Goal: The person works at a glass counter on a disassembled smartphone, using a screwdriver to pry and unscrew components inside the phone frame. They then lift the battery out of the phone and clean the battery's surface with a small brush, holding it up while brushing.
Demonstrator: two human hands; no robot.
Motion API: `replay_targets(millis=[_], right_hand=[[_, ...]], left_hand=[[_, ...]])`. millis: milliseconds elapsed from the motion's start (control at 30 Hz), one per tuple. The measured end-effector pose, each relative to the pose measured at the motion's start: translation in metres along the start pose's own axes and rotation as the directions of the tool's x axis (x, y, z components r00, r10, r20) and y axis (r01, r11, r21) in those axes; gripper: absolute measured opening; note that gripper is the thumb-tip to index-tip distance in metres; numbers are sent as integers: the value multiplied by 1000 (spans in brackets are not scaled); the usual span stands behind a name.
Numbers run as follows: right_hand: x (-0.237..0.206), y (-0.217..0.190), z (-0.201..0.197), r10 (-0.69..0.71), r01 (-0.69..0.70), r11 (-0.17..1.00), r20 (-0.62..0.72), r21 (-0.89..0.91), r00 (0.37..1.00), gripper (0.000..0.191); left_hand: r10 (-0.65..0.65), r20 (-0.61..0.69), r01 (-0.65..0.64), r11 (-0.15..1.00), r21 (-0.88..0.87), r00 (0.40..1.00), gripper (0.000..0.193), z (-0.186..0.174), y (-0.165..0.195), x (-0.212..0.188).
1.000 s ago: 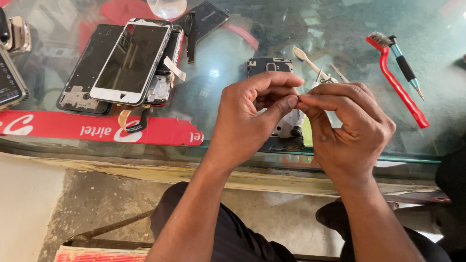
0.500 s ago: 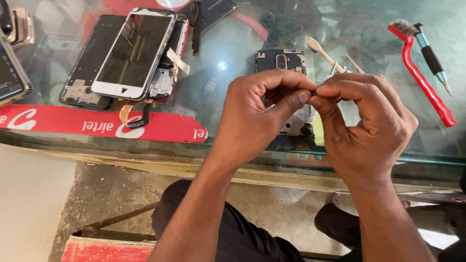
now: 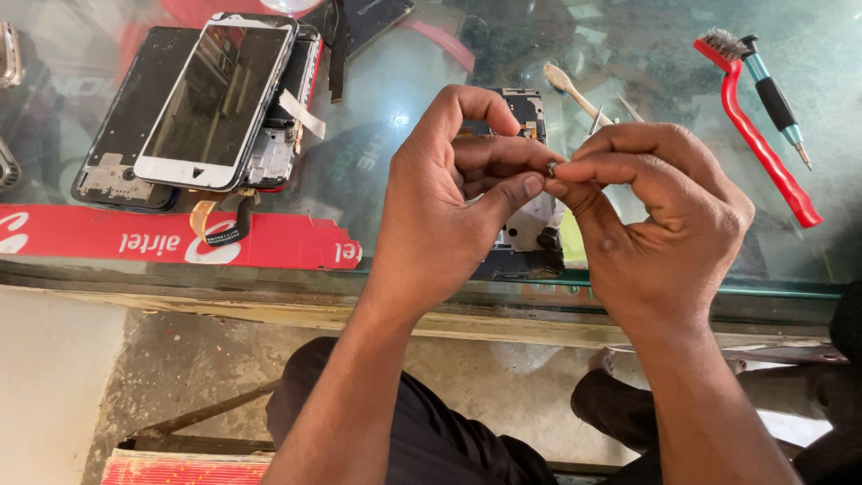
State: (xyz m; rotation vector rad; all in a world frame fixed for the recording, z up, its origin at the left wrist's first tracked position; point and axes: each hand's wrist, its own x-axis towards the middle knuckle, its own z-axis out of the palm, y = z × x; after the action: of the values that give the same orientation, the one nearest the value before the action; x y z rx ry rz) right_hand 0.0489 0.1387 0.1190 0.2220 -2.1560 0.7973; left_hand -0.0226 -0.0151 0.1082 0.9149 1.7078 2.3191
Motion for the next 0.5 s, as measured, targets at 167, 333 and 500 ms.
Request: replay_targets(millis=[167, 333, 500], right_hand=[[2, -1, 1, -7, 7, 1000, -6, -8, 1000, 16], [3, -3, 2, 41, -41, 999, -6, 23, 999, 15], [3, -1, 2, -45, 45, 999, 17, 9, 999, 18]], left_hand=[[-18, -11, 19, 997, 71, 1000, 31, -1, 2, -1], [-3, -12, 4, 995, 97, 1000, 30, -2, 3, -1], [-10, -8, 11, 994, 105, 1000, 20, -2, 1, -1]])
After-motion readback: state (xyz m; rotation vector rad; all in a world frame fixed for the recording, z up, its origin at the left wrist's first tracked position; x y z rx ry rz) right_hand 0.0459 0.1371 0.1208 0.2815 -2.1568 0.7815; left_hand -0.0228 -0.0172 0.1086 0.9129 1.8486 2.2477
